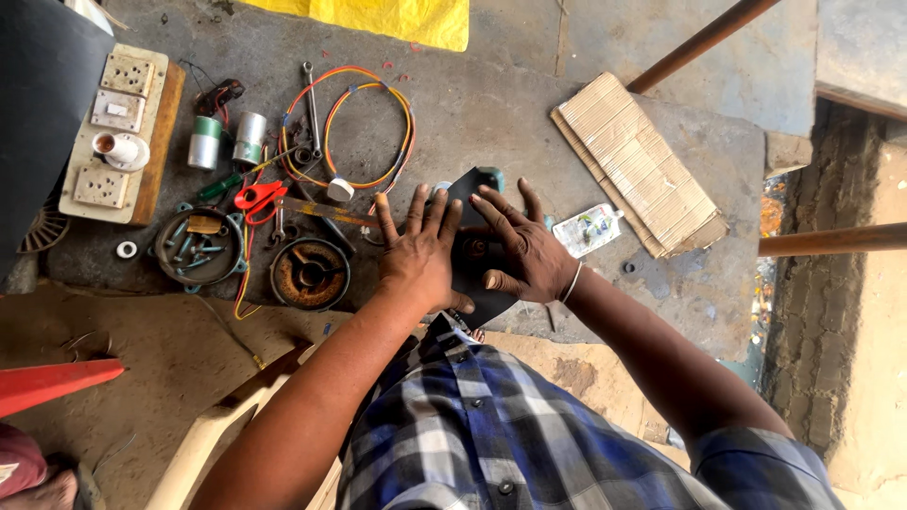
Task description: The person aligns a square sheet of black material over a motor component, then uses red-handled scissors to cut a circular shape from the sheet. The person rotates the sheet while cutting to follow the marked outline.
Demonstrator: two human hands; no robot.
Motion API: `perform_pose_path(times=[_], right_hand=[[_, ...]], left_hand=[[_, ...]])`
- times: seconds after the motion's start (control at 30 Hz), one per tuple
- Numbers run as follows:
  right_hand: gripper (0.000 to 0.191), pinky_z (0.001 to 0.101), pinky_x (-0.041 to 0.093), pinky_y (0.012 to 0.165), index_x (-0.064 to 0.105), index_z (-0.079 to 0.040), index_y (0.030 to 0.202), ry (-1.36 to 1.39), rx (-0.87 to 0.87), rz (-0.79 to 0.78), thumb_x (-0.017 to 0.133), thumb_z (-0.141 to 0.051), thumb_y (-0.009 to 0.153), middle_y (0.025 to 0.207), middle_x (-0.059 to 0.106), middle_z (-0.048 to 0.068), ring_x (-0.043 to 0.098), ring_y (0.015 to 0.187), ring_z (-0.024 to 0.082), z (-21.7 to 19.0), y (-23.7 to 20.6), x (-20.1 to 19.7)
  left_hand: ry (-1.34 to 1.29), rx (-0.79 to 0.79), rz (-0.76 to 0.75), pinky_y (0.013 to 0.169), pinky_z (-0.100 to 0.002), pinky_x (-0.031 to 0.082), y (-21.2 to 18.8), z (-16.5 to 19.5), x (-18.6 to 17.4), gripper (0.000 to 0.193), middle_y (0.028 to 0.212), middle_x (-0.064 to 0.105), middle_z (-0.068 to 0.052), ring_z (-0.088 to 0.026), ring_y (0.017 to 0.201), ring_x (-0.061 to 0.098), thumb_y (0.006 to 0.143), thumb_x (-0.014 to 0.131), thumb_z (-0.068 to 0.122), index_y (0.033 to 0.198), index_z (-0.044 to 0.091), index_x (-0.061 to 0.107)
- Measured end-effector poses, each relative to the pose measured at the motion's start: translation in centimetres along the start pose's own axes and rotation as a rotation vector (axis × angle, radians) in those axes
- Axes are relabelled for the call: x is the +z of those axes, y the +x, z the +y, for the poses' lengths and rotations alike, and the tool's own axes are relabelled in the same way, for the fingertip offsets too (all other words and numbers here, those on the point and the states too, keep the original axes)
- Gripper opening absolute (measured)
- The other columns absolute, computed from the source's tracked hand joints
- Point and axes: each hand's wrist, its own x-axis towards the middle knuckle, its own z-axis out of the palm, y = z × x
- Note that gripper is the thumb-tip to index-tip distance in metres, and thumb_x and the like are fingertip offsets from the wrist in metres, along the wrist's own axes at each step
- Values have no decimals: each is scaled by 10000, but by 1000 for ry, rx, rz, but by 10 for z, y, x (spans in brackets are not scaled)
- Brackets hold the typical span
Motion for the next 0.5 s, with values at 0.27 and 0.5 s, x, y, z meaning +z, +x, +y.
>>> perform_pose_path(times=[0.27, 0.5], right_hand=[[1080, 472, 511, 1099, 49, -48, 1648, 65, 150, 532, 813, -36, 886, 1384, 605, 196, 632, 1289, 340, -6, -74, -19], [1057, 362, 544, 926, 54, -98, 1668, 188, 604, 806, 741, 60, 880, 1335, 597, 194, 640, 1137, 269, 0, -184, 14]], left_hand=[[-44, 73, 31, 1141, -727, -97, -5, -3, 5, 1549, 1727, -30, -126, -345, 1555, -99, 509, 842, 791, 1644, 172, -11], [46, 345, 622, 1164, -611, 256, -37, -16, 64, 408, 1489, 502, -67, -303, 1458, 364, 878, 690, 254, 1279, 223, 624]])
